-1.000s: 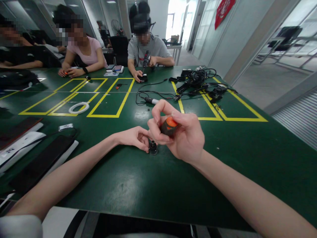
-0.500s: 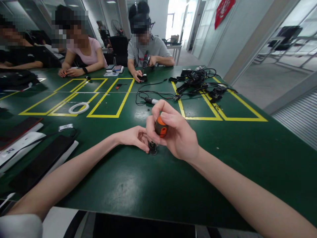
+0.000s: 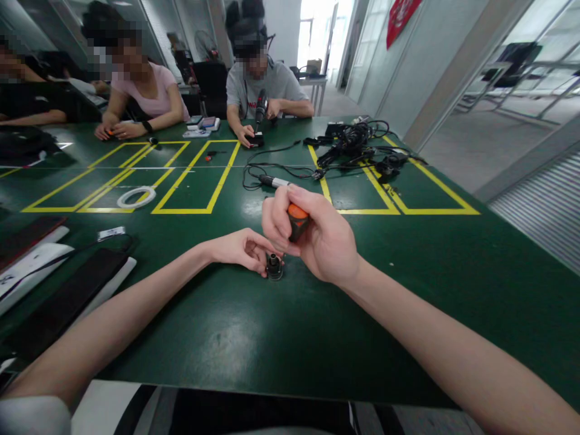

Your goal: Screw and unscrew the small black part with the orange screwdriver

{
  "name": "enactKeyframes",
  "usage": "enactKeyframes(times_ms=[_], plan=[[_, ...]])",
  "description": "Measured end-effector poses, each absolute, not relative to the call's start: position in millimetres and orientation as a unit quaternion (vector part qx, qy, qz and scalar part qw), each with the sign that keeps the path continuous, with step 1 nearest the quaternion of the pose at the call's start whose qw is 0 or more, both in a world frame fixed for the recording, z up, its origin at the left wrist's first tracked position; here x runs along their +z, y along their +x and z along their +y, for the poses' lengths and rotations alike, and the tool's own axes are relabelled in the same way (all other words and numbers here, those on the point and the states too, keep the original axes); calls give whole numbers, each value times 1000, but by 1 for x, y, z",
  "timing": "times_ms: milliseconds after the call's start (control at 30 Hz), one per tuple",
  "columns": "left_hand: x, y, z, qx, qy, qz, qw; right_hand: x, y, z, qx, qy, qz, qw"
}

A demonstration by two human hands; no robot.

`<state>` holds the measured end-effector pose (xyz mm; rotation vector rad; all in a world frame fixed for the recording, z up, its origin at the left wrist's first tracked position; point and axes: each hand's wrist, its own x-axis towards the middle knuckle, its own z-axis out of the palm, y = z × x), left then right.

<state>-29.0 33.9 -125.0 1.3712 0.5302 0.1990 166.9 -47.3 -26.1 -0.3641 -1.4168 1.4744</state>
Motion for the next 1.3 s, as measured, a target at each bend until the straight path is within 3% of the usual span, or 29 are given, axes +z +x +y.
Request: enactKeyframes(times_ms=[967, 1300], plan=[[-120, -30, 33, 84, 627, 244, 735, -28, 166, -51, 644, -112, -577, 490], [-123, -29, 32, 91, 632, 264, 723, -31, 163, -50, 604, -114, -588, 527]])
